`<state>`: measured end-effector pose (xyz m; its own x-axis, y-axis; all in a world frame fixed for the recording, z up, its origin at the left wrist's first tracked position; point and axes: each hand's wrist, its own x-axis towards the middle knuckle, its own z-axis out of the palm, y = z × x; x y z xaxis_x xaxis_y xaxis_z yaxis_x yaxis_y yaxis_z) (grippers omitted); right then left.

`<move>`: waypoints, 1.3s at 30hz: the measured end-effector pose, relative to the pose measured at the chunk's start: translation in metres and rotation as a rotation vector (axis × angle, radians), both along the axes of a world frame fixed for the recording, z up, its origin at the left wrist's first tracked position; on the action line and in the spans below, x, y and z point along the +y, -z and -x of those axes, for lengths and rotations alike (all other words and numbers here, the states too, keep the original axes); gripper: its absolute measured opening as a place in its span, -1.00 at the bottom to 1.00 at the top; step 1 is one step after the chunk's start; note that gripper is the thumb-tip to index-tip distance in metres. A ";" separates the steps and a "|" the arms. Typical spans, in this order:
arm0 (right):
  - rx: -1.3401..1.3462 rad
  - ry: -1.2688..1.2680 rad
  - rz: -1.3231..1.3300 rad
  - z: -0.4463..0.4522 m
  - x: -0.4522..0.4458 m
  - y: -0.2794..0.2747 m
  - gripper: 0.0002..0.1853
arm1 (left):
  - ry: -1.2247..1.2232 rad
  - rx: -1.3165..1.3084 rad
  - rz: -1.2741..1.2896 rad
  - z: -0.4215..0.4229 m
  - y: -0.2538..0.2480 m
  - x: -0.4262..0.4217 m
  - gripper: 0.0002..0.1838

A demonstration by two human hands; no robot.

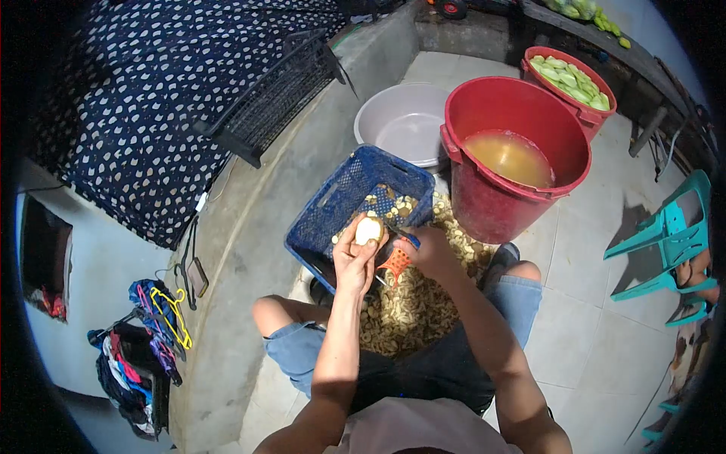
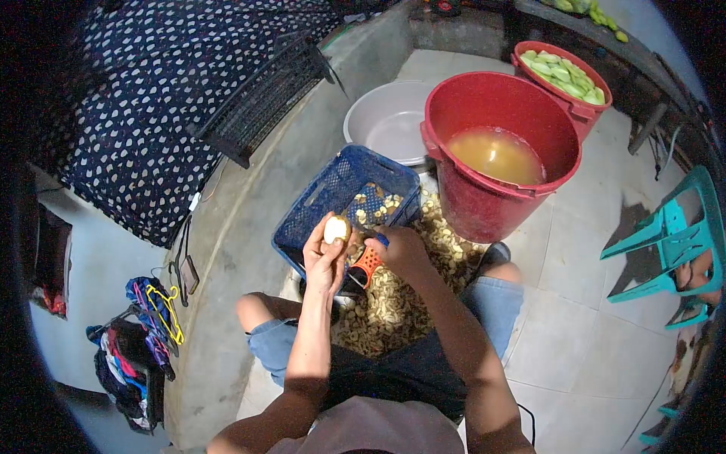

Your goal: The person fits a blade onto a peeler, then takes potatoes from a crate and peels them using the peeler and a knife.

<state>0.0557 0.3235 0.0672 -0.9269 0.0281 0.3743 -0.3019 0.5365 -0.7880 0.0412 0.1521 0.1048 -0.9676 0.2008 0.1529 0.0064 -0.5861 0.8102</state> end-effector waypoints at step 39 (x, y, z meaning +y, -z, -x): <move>-0.071 0.024 -0.035 -0.008 -0.017 -0.015 -0.66 | 0.027 -0.169 -0.165 -0.002 0.021 0.001 -0.62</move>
<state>0.0641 0.3061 0.0822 -0.9505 0.0386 0.3085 -0.2325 0.5705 -0.7877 0.0435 0.1535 0.0837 -0.9768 0.2133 0.0216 -0.1394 -0.7085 0.6918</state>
